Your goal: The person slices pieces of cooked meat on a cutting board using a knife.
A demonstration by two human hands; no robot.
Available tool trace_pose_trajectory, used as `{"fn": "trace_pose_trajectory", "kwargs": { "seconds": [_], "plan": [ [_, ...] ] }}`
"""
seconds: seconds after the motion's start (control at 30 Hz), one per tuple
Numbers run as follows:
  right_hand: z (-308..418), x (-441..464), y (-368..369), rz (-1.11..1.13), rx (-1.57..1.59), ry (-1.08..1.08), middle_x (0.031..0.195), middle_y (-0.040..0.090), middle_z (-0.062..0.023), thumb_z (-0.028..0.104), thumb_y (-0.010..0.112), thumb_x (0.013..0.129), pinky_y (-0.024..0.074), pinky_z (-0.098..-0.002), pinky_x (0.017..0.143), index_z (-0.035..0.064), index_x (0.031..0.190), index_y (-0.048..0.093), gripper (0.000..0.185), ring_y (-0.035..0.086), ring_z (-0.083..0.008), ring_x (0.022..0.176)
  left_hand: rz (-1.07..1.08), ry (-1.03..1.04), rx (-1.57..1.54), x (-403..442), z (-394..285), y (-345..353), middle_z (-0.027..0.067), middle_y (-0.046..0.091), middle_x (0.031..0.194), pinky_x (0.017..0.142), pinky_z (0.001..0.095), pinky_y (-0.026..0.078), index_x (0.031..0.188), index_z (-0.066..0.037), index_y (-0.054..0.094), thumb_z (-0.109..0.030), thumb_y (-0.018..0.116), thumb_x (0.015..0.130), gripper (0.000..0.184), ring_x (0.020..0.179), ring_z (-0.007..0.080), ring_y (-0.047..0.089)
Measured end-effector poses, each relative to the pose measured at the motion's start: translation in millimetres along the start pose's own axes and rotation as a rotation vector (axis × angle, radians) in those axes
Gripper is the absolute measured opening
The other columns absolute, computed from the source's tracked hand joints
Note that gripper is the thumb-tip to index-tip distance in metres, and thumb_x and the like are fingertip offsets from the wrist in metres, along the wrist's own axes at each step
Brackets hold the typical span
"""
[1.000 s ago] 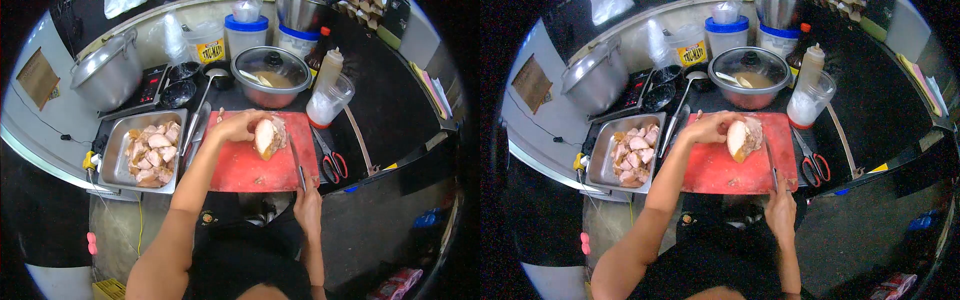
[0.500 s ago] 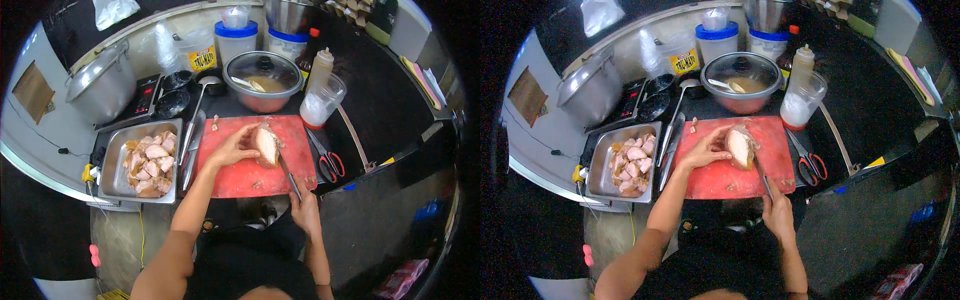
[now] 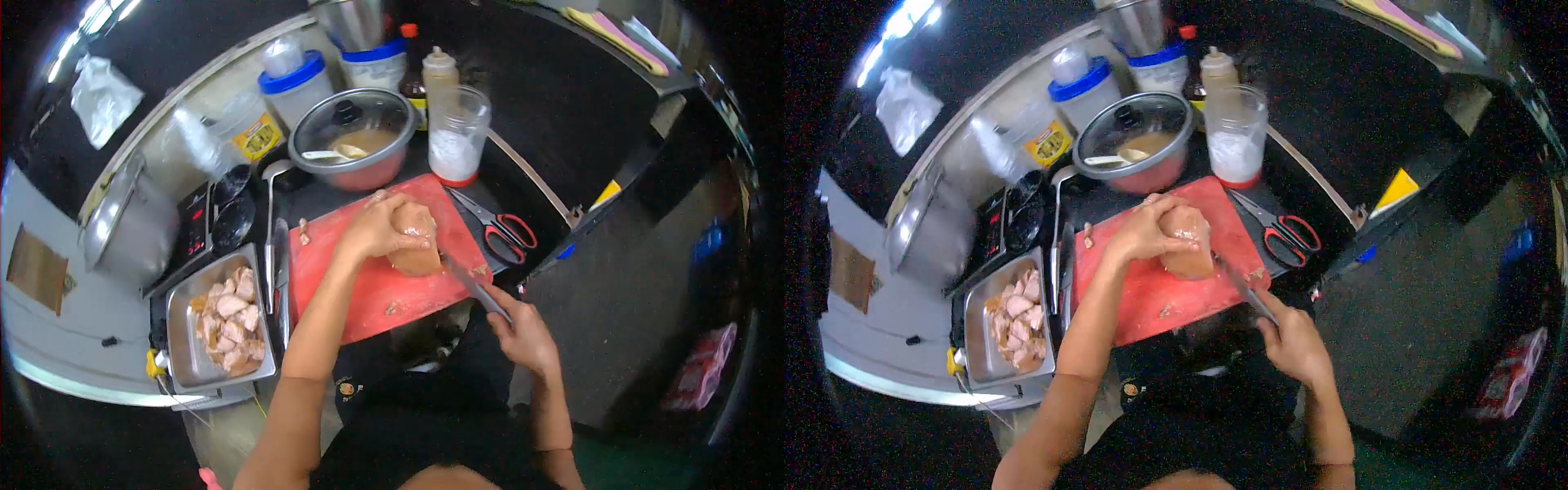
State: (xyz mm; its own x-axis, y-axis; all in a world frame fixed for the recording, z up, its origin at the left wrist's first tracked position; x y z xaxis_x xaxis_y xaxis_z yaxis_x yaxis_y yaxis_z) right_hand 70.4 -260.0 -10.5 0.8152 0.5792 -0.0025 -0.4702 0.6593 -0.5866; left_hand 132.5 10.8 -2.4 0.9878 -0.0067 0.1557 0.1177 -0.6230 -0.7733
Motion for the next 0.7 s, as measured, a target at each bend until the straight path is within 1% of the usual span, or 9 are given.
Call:
{"fn": "trace_pose_trajectory", "kwargs": {
  "seconds": [0.07,0.1,0.17,0.2,0.23,0.27,0.37,0.57,0.7],
  "plan": [
    [4.2,-13.0,-18.7,-0.12,-0.192,-0.019,0.092,0.064,-0.03,0.002,0.058,0.087,0.0499,-0.0484,0.074,0.0054,0.139,0.048,0.053,0.061,-0.0479,0.085,0.032,-0.045,0.093,6.6,-18.9,-0.5,0.0197,0.057,0.117,0.102,0.0418,0.045,0.124,-0.006,0.062,-0.044,0.091,0.053,0.085,0.116,0.0349,0.055],
    [6.0,-16.8,-21.6,-0.179,-0.227,-0.069,0.091,0.064,-0.0285,0.003,0.057,0.087,0.0481,-0.0538,0.076,0.0064,0.143,0.041,0.058,0.061,-0.0474,0.086,0.04,-0.083,0.128,7.6,-25.6,0.4,0.0202,0.056,0.117,0.101,0.0414,0.045,0.124,-0.005,0.062,-0.045,0.091,0.054,0.086,0.116,0.0355,0.055],
    [15.8,-18.7,-18.2,-0.22,-0.165,-0.061,0.094,0.063,-0.0285,0.002,0.057,0.087,0.0482,-0.0534,0.076,0.0054,0.145,0.037,0.061,0.061,-0.0475,0.087,0.052,-0.162,0.204,8.0,-33.5,3.8,0.0213,0.056,0.115,0.1,0.0406,0.046,0.124,-0.003,0.062,-0.046,0.091,0.054,0.087,0.116,0.0367,0.055],
    [20.4,-18.7,-14.3,-0.237,-0.133,-0.059,0.095,0.062,-0.0285,0.002,0.056,0.087,0.0483,-0.0533,0.076,0.005,0.146,0.035,0.062,0.061,-0.0476,0.087,0.044,-0.173,0.212,9.9,-31.8,7.1,0.0224,0.054,0.119,0.1,0.0417,0.046,0.122,-0.003,0.062,-0.048,0.09,0.054,0.087,0.116,0.0381,0.055],
    [21.8,-17.8,-5.1,-0.257,-0.093,-0.133,0.1,0.059,-0.0284,0.001,0.055,0.088,0.0484,-0.0537,0.075,0.0036,0.147,0.03,0.065,0.06,-0.0484,0.085,0.034,-0.183,0.222,12.2,-25.5,9.8,0.0236,0.052,0.123,0.1,0.0428,0.046,0.121,-0.003,0.063,-0.05,0.09,0.054,0.086,0.115,0.0396,0.056],
    [21.7,-16.4,2.4,-0.226,-0.091,-0.114,0.103,0.057,-0.0288,0.001,0.054,0.089,0.0501,-0.0537,0.072,0.0025,0.147,0.03,0.063,0.061,-0.0492,0.082,0.024,-0.196,0.232,13.5,-17.6,12.2,0.0247,0.05,0.128,0.1,0.0438,0.046,0.119,-0.003,0.064,-0.052,0.089,0.053,0.086,0.115,0.041,0.056],
    [16.0,-13.2,16.3,-0.231,-0.096,-0.076,0.102,0.057,-0.0281,0.004,0.053,0.091,0.0524,-0.0532,0.067,0.0037,0.146,0.03,0.06,0.062,-0.047,0.077,-0.024,-0.064,0.164,7.9,5.6,17.2,0.0247,0.048,0.128,0.1,0.0428,0.046,0.122,-0.003,0.061,-0.049,0.089,0.057,0.084,0.118,0.04,0.054],
    [5.0,-5.1,24.3,-0.22,-0.07,-0.084,0.1,0.058,-0.0251,0.007,0.053,0.092,0.0541,-0.0507,0.062,0.0058,0.146,0.032,0.057,0.064,-0.0438,0.071,-0.02,-0.155,-0.206,-7.4,14.6,21.1,0.0207,0.049,0.128,0.101,0.0407,0.045,0.129,-0.004,0.055,-0.033,0.091,0.061,0.082,0.121,0.033,0.052],
    [-5.2,-2.9,23.3,-0.22,-0.047,-0.08,0.098,0.059,-0.0237,0.008,0.053,0.093,0.0543,-0.0504,0.062,0.0071,0.145,0.033,0.056,0.064,-0.0435,0.07,-0.036,-0.091,-0.182,-7.4,4.9,21.5,0.0178,0.051,0.126,0.101,0.0402,0.044,0.128,-0.006,0.056,-0.028,0.09,0.062,0.077,0.12,0.031,0.052]
  ]
}}
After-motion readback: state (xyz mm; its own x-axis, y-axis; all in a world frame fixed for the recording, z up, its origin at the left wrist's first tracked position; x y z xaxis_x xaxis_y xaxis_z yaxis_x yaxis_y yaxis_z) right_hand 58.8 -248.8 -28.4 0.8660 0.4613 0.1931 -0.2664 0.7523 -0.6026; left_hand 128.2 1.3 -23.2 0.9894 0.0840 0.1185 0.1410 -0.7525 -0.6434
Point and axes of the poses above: each hand's wrist, its own x-axis towards the middle knuckle, its own y-axis out of the palm, z = x × y, the point moved 7 cm from there along x, towards the middle knuckle
